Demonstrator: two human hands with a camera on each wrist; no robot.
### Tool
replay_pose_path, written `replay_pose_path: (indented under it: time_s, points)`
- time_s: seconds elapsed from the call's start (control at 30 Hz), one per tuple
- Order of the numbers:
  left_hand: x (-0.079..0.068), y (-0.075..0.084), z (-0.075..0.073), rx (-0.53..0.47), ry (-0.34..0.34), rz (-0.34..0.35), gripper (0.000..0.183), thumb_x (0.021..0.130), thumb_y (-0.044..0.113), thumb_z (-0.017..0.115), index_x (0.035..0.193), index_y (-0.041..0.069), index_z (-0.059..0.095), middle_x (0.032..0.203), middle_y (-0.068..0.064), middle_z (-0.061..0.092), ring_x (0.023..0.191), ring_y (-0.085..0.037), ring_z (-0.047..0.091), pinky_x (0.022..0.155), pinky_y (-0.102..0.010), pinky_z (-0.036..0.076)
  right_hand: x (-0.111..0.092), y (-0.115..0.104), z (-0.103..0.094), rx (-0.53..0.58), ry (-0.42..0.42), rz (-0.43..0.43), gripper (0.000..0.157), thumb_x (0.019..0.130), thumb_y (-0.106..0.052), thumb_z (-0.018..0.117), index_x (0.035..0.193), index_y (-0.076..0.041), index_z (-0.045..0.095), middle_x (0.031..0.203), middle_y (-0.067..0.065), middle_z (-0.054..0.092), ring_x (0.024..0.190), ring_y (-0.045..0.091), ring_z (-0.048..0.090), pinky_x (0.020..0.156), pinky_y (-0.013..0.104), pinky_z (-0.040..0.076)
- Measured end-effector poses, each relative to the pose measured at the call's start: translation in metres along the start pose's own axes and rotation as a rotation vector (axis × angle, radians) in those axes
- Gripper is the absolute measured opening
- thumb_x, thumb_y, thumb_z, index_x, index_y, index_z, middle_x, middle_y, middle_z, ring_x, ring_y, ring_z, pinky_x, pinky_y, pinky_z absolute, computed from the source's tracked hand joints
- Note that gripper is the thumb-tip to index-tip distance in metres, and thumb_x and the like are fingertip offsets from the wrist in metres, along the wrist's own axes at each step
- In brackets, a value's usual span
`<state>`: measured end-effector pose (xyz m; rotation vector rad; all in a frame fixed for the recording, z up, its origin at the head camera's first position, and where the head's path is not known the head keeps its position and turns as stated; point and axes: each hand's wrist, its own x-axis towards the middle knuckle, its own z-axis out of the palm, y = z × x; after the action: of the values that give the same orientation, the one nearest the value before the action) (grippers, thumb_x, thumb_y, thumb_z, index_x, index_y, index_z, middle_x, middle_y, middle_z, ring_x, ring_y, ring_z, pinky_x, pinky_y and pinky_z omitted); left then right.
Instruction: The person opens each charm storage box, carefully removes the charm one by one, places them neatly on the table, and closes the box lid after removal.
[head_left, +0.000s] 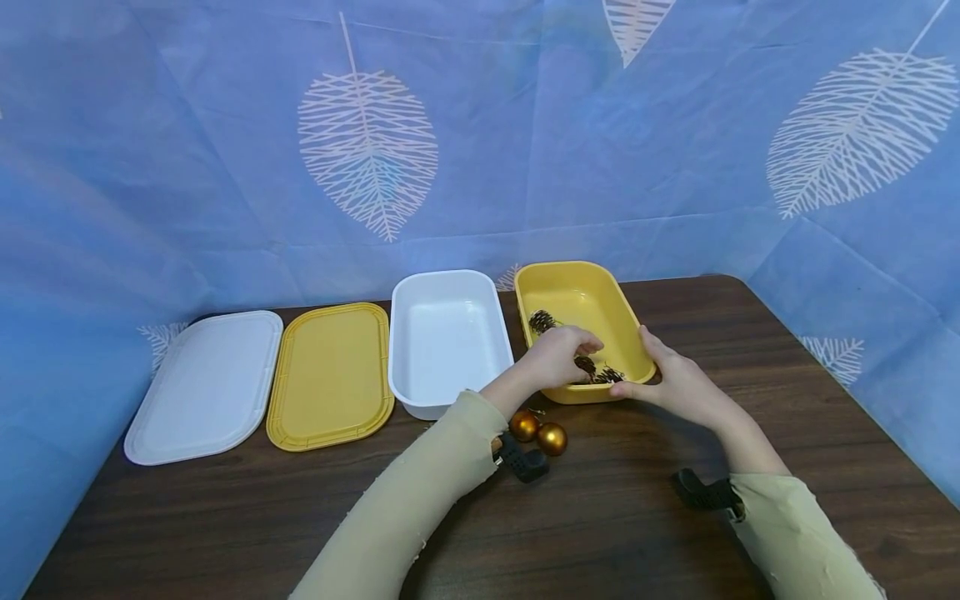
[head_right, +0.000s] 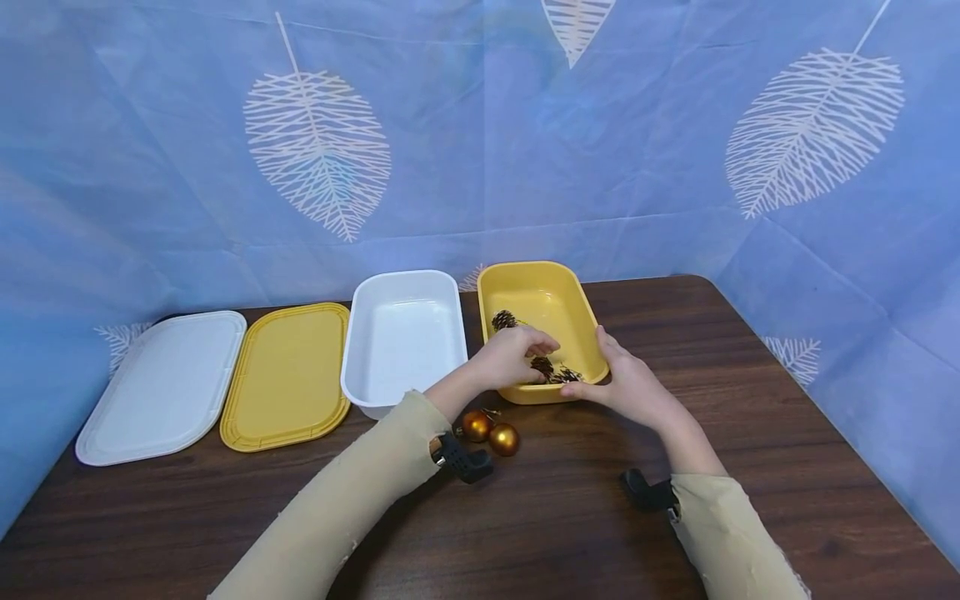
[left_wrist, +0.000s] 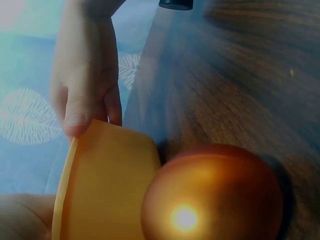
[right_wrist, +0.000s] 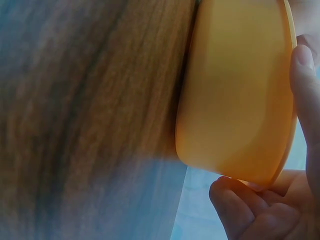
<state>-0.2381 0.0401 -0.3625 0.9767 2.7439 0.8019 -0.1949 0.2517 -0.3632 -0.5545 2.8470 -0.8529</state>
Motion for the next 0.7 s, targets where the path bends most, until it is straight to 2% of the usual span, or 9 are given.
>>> replay_pose_path:
  time_s: [0.23, 0.4, 0.53, 0.7]
  points:
    - [0.0012, 0.0024, 0.0015, 0.071, -0.006, -0.029, 0.054, 0.08, 0.011, 0.078, 0.13, 0.007, 0.058, 0.125, -0.003, 0.061, 0.109, -0.014, 0.057, 0.091, -0.017, 0.042, -0.0008, 0.0012, 0.0002, -0.008, 0.01, -0.005, 0.106, 0.085, -0.045, 0.069, 0.15, 0.003, 0.0, 0.152, 0.032, 0.012, 0.125, 0.048, 0.039, 0.091, 0.06, 0.041]
    - [0.0026, 0.0046, 0.0024, 0.135, -0.038, -0.057, 0.059, 0.081, 0.014, 0.078, 0.135, 0.006, 0.054, 0.129, -0.005, 0.059, 0.116, -0.016, 0.054, 0.096, -0.02, 0.04, -0.0007, 0.001, 0.001, -0.015, 0.005, 0.002, 0.107, 0.085, -0.046, 0.069, 0.15, 0.003, 0.001, 0.152, 0.031, 0.012, 0.129, 0.05, 0.032, 0.094, 0.062, 0.036]
    - [0.0028, 0.0057, 0.0022, 0.166, -0.049, -0.048, 0.053, 0.083, 0.017, 0.076, 0.131, 0.006, 0.057, 0.126, -0.004, 0.061, 0.115, -0.015, 0.055, 0.097, -0.02, 0.04, -0.0004, 0.0012, 0.0011, -0.021, 0.007, 0.003, 0.107, 0.084, -0.047, 0.069, 0.15, 0.003, 0.001, 0.152, 0.03, 0.012, 0.131, 0.051, 0.028, 0.096, 0.063, 0.034]
    - [0.0009, 0.0062, 0.0013, 0.154, -0.047, -0.02, 0.042, 0.086, 0.017, 0.074, 0.125, 0.008, 0.063, 0.12, -0.001, 0.064, 0.11, -0.013, 0.058, 0.094, -0.019, 0.041, -0.0003, 0.0009, 0.0001, -0.022, 0.01, 0.0, 0.107, 0.084, -0.046, 0.069, 0.15, 0.003, 0.001, 0.152, 0.031, 0.012, 0.13, 0.05, 0.031, 0.095, 0.062, 0.036]
